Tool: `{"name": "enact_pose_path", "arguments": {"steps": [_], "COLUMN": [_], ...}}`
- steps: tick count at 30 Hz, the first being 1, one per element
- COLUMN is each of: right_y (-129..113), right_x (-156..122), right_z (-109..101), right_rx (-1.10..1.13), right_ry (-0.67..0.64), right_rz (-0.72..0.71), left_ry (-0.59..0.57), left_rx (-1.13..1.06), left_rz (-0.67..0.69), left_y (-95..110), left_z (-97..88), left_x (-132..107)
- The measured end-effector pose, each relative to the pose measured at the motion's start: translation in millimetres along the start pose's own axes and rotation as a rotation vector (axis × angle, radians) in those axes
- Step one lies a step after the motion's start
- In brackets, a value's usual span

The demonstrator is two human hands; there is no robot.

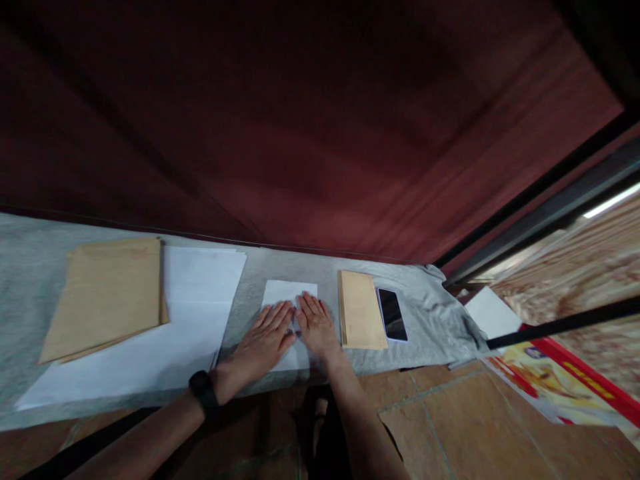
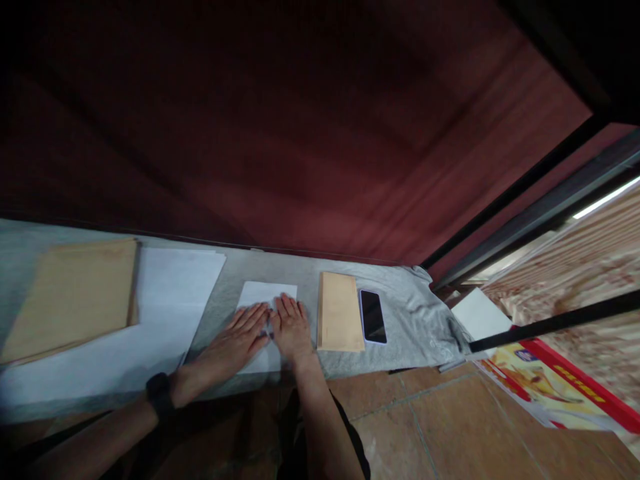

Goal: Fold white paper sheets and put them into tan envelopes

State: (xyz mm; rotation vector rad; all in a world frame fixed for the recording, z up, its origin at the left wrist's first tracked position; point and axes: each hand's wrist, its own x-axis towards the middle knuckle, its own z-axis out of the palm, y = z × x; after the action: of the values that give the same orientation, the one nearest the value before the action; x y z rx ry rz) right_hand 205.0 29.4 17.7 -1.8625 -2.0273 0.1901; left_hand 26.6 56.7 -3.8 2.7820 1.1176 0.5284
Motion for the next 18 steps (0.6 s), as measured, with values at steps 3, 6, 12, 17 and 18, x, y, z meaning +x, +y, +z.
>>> {"name": "enact_pose_path", "arguments": {"steps": [3, 6, 12, 17, 18], "right_y": [4, 9, 15, 23, 25], "right_x": [5, 10, 15, 9, 7], "right_z": [2, 3, 7, 11, 10], "right_rx": [-0.029, -0.071, -0.127, -0.110, -0.107], "right_ry": [0.040, 0.031, 0.039, 0.081, 0.082], "right_rz": [0.044, 0.092, 0.160, 0.093, 0.080], "left_ry": [-0.090, -0.199, -0.340, -0.382, -0.389], "left_rx": [-0.019, -0.050, -0.094, -0.096, -0.096], "left_rz": [0.038, 0.081, 0.093, 0.045, 0.037], "left_y": [10, 13, 18, 25, 26], "left_z": [-7.4, -23.2, -48.3, -55.3, -56.2], "left_x": [-15, -24, -35, -40, -40]}}
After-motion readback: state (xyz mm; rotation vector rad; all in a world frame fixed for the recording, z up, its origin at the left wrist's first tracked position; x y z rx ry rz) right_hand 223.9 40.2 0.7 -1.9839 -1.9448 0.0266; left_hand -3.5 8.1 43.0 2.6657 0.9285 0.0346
